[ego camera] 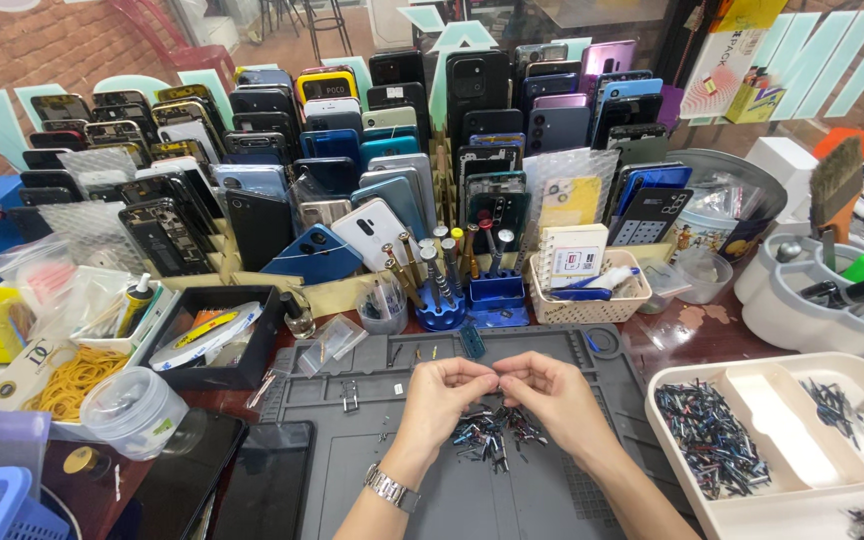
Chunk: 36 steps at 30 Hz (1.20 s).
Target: The person repeatedly picks up small electronic components from a pile on a work mat, separates them by hand, and places them into a compartmentalized tray. The person handles the components one at a time throughout the clip.
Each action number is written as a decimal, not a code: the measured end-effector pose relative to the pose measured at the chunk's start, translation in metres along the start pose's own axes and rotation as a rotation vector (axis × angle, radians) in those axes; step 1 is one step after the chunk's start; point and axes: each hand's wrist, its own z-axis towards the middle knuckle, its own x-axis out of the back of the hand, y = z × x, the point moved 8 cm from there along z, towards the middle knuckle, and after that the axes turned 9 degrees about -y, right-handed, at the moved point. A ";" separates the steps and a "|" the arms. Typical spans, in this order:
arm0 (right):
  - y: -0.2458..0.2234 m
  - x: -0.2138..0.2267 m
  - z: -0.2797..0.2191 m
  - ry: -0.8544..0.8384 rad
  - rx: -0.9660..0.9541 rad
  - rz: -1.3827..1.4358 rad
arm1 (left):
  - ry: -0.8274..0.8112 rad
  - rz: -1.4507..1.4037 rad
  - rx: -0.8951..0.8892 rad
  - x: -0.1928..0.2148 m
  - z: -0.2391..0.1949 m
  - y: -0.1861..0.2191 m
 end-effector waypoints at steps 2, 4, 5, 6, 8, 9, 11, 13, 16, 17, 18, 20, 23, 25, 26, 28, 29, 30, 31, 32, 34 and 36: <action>0.000 0.002 0.001 0.009 0.011 -0.026 | 0.010 -0.012 -0.010 -0.003 -0.001 0.000; -0.001 0.003 0.002 0.023 0.043 -0.037 | 0.054 0.050 -0.021 -0.006 -0.003 0.004; -0.004 0.003 0.003 0.031 0.059 -0.042 | 0.075 0.081 -0.027 -0.008 -0.004 0.008; -0.006 0.004 0.003 0.037 0.072 -0.042 | 0.087 0.092 -0.038 -0.010 -0.006 0.013; -0.015 0.007 0.001 0.051 0.095 -0.043 | 0.108 0.112 -0.060 -0.016 -0.010 0.023; -0.022 0.011 -0.002 0.069 0.107 -0.054 | 0.099 0.114 -0.101 -0.022 -0.010 0.031; -0.035 0.022 -0.009 0.106 0.129 -0.070 | 0.080 0.121 -0.178 -0.033 -0.009 0.047; -0.052 0.036 -0.021 0.149 0.180 -0.058 | 0.038 0.042 -0.203 -0.052 -0.006 0.058; -0.069 0.067 -0.050 0.245 0.189 -0.054 | -0.043 -0.070 -0.204 -0.092 0.001 0.064; -0.073 0.080 -0.062 0.283 0.181 -0.056 | -0.074 -0.106 -0.199 -0.107 0.003 0.065; -0.074 0.092 -0.073 0.304 0.165 -0.057 | -0.121 -0.131 -0.214 -0.124 0.006 0.066; -0.075 0.119 -0.096 0.347 0.131 -0.058 | -0.216 -0.182 -0.242 -0.157 0.012 0.068; -0.067 0.155 -0.125 0.389 0.068 -0.109 | -0.295 -0.073 -0.214 -0.198 0.020 0.059; -0.058 0.172 -0.136 0.383 0.015 -0.132 | -0.344 0.049 -0.237 -0.219 0.025 0.057; -0.053 0.179 -0.140 0.376 -0.012 -0.142 | -0.364 0.111 -0.250 -0.227 0.027 0.057; -0.046 0.187 -0.146 0.360 -0.056 -0.221 | -0.384 0.312 -0.329 -0.237 0.028 0.060; -0.044 0.190 -0.148 0.350 -0.078 -0.260 | -0.390 0.414 -0.369 -0.242 0.028 0.063; -0.041 0.191 -0.149 0.355 -0.110 -0.334 | -0.383 0.485 -0.380 -0.245 0.028 0.062; -0.040 0.192 -0.150 0.360 -0.143 -0.408 | -0.375 0.556 -0.391 -0.248 0.026 0.062; -0.040 0.192 -0.151 0.360 -0.177 -0.481 | -0.364 0.628 -0.400 -0.250 0.025 0.062; -0.047 0.190 -0.155 0.406 -0.224 -0.733 | -0.336 0.732 -0.441 -0.255 0.020 0.065; -0.058 0.184 -0.158 0.432 -0.226 -0.918 | -0.297 0.796 -0.516 -0.257 0.014 0.071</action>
